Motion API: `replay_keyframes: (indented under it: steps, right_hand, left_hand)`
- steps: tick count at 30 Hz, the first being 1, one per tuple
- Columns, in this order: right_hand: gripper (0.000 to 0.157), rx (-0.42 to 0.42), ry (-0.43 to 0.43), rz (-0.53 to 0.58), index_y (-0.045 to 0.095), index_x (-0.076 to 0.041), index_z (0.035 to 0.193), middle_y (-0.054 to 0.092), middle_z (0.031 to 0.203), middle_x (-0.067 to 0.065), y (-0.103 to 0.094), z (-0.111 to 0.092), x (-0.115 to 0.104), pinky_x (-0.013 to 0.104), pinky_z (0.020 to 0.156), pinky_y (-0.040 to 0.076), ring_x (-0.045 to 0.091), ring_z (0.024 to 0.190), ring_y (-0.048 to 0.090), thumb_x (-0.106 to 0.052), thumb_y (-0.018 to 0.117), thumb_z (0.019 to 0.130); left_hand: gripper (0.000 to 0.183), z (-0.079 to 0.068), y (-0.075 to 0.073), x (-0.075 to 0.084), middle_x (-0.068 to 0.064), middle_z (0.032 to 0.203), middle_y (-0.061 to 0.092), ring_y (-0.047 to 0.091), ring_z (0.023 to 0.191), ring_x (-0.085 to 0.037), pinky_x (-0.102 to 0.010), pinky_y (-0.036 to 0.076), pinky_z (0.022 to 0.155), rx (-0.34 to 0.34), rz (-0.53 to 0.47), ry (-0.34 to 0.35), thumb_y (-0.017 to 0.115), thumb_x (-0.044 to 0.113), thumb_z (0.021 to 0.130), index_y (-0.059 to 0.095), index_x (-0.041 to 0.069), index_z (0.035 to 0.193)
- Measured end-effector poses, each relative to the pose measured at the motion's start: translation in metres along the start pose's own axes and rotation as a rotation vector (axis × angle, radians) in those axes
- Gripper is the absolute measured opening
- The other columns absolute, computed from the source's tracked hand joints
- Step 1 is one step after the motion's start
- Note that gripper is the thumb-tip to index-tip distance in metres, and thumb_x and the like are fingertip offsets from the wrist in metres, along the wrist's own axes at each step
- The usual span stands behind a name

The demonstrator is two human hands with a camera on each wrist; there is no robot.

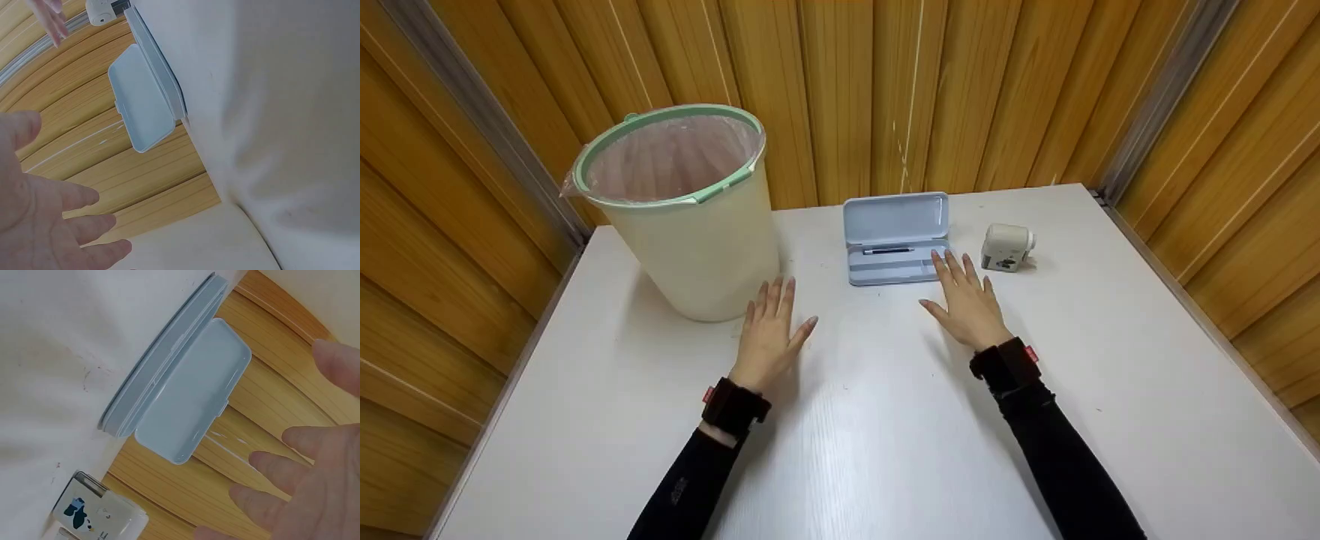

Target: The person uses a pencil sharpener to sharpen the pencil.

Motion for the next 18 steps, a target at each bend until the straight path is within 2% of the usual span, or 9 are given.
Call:
replay_keyframes:
  steps: [4, 10, 18]
  right_hand:
    - [0.081, -0.02, 0.001, 0.075, 0.012, -0.005, 0.158, 0.015, 0.163, 0.023, 0.0, 0.006, 0.007, 0.068, 0.116, 0.018, 0.046, 0.15, 0.01, -0.036, 0.057, 0.098]
    - [0.082, 0.007, -0.019, 0.137, 0.019, 0.006, 0.153, 0.025, 0.157, 0.032, 0.0, 0.025, 0.018, 0.058, 0.119, 0.023, 0.05, 0.145, 0.024, -0.03, 0.063, 0.095]
    - [0.076, 0.061, 0.074, 0.196, 0.03, 0.014, 0.147, 0.042, 0.142, 0.039, 0.007, 0.057, 0.039, 0.057, 0.114, 0.033, 0.052, 0.134, 0.04, -0.019, 0.069, 0.091]
  left_hand:
    - [0.075, 0.014, 0.005, 0.003, -0.024, 0.161, 0.023, 0.02, 0.148, -0.046, -0.064, 0.02, 0.117, -0.025, -0.057, 0.005, 0.05, 0.045, 0.1, 0.024, -0.001, 0.154]
    - [0.075, 0.039, 0.012, 0.008, -0.027, 0.159, 0.026, 0.023, 0.148, -0.045, -0.056, 0.02, 0.121, -0.077, -0.087, -0.008, 0.053, 0.039, 0.1, 0.024, -0.005, 0.153]
    - [0.072, 0.076, 0.026, 0.02, -0.027, 0.152, 0.039, 0.035, 0.144, -0.041, -0.048, 0.028, 0.12, -0.166, -0.078, -0.035, 0.059, 0.035, 0.098, 0.033, -0.007, 0.149]
Point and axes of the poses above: each hand's wrist, its own z-axis towards the middle knuckle, its own y-axis out of the palm, x = y × z, the point moved 1 cm from there along z, towards the middle knuckle
